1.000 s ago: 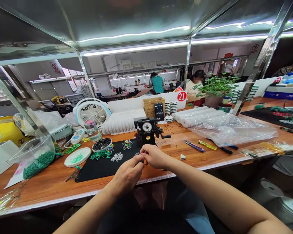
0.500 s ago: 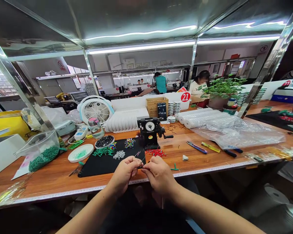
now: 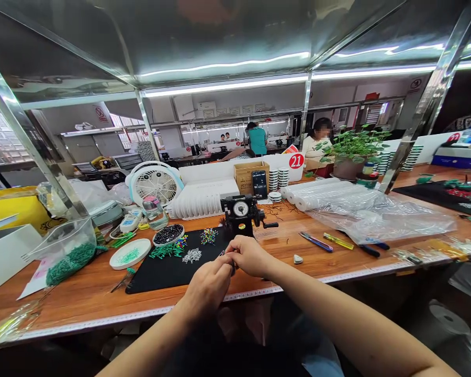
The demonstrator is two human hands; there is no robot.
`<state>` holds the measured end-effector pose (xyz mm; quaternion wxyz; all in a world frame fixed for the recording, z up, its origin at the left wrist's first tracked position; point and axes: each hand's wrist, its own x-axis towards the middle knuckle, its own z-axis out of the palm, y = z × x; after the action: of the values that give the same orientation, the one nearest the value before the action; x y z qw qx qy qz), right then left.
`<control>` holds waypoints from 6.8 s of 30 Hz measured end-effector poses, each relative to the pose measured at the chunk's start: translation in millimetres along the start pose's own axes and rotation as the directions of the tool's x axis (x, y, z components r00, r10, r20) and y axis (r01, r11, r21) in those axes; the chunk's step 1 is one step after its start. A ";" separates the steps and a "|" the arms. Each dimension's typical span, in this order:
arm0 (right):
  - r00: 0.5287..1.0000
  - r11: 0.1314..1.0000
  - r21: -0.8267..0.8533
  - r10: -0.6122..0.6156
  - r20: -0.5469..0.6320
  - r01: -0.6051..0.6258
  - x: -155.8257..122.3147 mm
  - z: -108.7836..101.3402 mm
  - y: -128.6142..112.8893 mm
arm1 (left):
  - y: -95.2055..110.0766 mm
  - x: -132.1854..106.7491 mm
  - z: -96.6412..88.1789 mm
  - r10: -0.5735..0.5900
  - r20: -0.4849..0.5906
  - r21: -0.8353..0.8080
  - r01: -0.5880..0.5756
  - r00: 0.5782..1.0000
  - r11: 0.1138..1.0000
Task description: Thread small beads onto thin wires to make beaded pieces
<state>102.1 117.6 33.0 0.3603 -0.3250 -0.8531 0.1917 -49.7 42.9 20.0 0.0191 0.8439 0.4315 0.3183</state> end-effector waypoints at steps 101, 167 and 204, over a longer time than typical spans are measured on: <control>0.975 0.945 0.295 0.185 -0.120 -0.143 -58.4 35.2 -23.9 | 14.5 -1.4 -1.7 -0.680 0.203 -0.873 0.444 0.705 0.200; 0.863 0.567 0.779 0.500 -0.067 -0.268 -42.2 3.3 -16.8 | 8.7 10.7 28.0 -0.585 0.191 -0.865 0.417 0.789 0.280; 0.891 0.577 0.703 0.415 0.186 -0.416 -43.6 -7.8 -7.8 | 10.5 23.1 0.6 -0.402 0.312 -0.658 0.500 0.861 0.563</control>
<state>127.8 82.6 21.2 0.4033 -0.3453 -0.6058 0.5926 -32.1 53.6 34.8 0.4559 0.6463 0.4704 0.3914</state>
